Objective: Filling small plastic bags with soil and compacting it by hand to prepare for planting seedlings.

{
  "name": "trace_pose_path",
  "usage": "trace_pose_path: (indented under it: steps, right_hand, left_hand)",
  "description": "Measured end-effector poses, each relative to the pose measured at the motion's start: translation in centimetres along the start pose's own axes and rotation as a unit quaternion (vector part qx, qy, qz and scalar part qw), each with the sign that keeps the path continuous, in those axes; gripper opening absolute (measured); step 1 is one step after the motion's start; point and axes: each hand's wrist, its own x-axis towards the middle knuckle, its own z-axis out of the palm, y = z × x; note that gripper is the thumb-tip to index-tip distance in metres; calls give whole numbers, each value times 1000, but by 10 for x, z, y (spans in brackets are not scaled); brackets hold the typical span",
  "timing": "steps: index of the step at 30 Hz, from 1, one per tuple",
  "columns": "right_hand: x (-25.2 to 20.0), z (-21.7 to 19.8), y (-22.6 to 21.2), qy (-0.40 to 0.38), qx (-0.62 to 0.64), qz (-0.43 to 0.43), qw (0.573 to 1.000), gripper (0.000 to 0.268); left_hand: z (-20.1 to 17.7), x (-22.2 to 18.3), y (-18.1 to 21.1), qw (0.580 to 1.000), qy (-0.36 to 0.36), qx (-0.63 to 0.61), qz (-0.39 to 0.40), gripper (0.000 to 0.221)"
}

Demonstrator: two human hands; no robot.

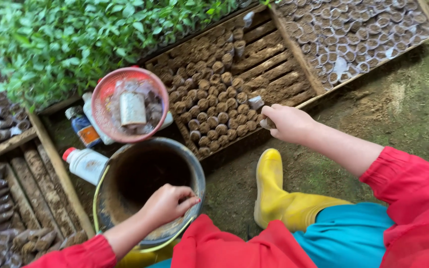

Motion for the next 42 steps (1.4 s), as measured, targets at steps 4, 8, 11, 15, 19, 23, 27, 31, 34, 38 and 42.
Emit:
trace_pose_path:
  steps: [4, 8, 11, 15, 19, 23, 27, 31, 34, 38, 42]
  right_hand:
    - [25, 12, 52, -3, 56, 33, 998, 32]
    - [61, 30, 85, -28, 78, 41, 996, 29]
    - [92, 60, 106, -32, 101, 41, 994, 30]
    - [119, 79, 115, -57, 80, 38, 994, 24]
    - [135, 100, 123, -39, 74, 24, 996, 32]
    - [142, 114, 121, -65, 72, 30, 995, 28]
    - [141, 123, 119, -87, 128, 27, 988, 39]
    - [134, 103, 110, -126, 114, 29, 985, 44]
    - [135, 78, 105, -189, 85, 43, 977, 51]
    - [142, 50, 103, -208, 115, 101, 966, 56]
    - [159, 64, 112, -47, 287, 139, 947, 63]
  left_hand:
    - [6, 19, 22, 998, -6, -37, -40, 21]
    - [8, 48, 38, 990, -21, -87, -113, 17]
    - [14, 72, 40, 977, -33, -137, -157, 18]
    - [31, 96, 39, 969, -43, -193, -146, 16]
    - [33, 110, 42, 966, -79, -198, -147, 17]
    - [32, 116, 41, 958, -100, -199, -182, 16]
    - [33, 114, 37, 949, -84, -237, -189, 15]
    - [32, 112, 34, 943, -96, -244, -207, 18]
    - [31, 112, 35, 948, -91, -241, -189, 17]
    - [27, 110, 37, 949, -92, -236, -188, 15]
    - [30, 108, 34, 949, -89, -242, -182, 15]
